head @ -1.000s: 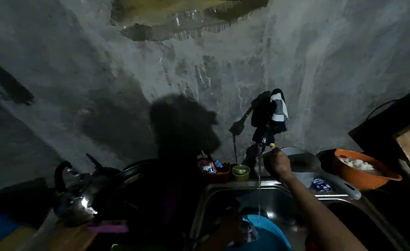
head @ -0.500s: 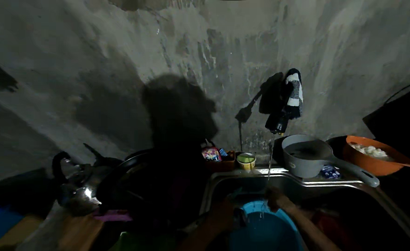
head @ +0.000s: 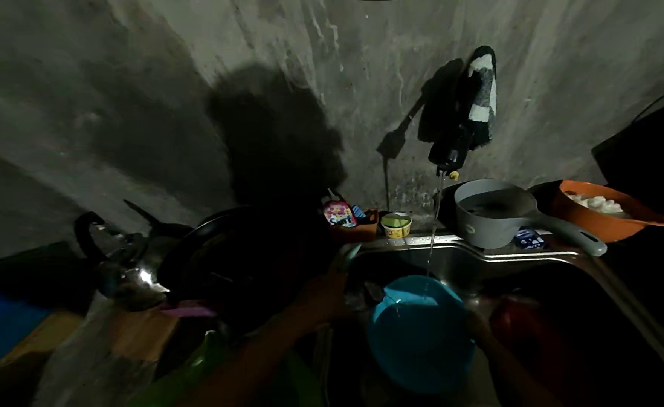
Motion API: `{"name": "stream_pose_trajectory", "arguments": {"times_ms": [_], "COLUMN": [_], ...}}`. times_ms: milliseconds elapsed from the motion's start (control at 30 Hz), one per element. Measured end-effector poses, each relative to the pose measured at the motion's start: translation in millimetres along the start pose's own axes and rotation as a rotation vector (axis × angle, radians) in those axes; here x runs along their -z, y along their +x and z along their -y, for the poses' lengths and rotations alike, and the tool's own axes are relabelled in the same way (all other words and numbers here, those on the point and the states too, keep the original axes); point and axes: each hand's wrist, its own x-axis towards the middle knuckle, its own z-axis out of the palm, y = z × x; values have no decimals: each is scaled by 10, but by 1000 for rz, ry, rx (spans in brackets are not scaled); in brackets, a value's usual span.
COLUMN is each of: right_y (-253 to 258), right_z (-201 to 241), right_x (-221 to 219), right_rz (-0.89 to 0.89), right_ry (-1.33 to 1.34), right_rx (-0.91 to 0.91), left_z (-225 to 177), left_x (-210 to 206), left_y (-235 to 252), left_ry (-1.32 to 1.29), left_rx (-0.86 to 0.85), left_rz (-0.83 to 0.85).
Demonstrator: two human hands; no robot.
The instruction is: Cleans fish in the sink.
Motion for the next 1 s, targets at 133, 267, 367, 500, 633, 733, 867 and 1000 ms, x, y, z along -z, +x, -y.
{"name": "stream_pose_trajectory", "arguments": {"times_ms": [133, 267, 367, 500, 633, 733, 867, 1000], "right_y": [-13, -491, -1888, -488, -887, -1326, -1577, -1441], "right_z": [70, -94, 743, 116, 756, 1278, 1359, 1228], "right_x": [189, 28, 709, 129, 465, 484, 274, 56], "right_rz": [-113, -262, 190, 7, -125, -116, -162, -248], "right_ry": [103, 381, 542, 371, -366, -705, -865, -974], "right_rx": [-26, 180, -219, -72, 83, 175, 417, 505], "left_z": [35, 32, 29, 11, 41, 2, -15, 43], "left_x": [22, 119, 194, 241, 194, 130, 49, -109], "left_y": [-122, -303, -442, -574, -651, -701, -880, -925], "left_ry": [53, 78, 84, 117, 104, 150, 73, 26], "left_rx": [-19, -4, -17, -23, -61, -96, -226, -293], "left_rz": [-54, -57, -83, -104, -124, -132, -183, -262]}}
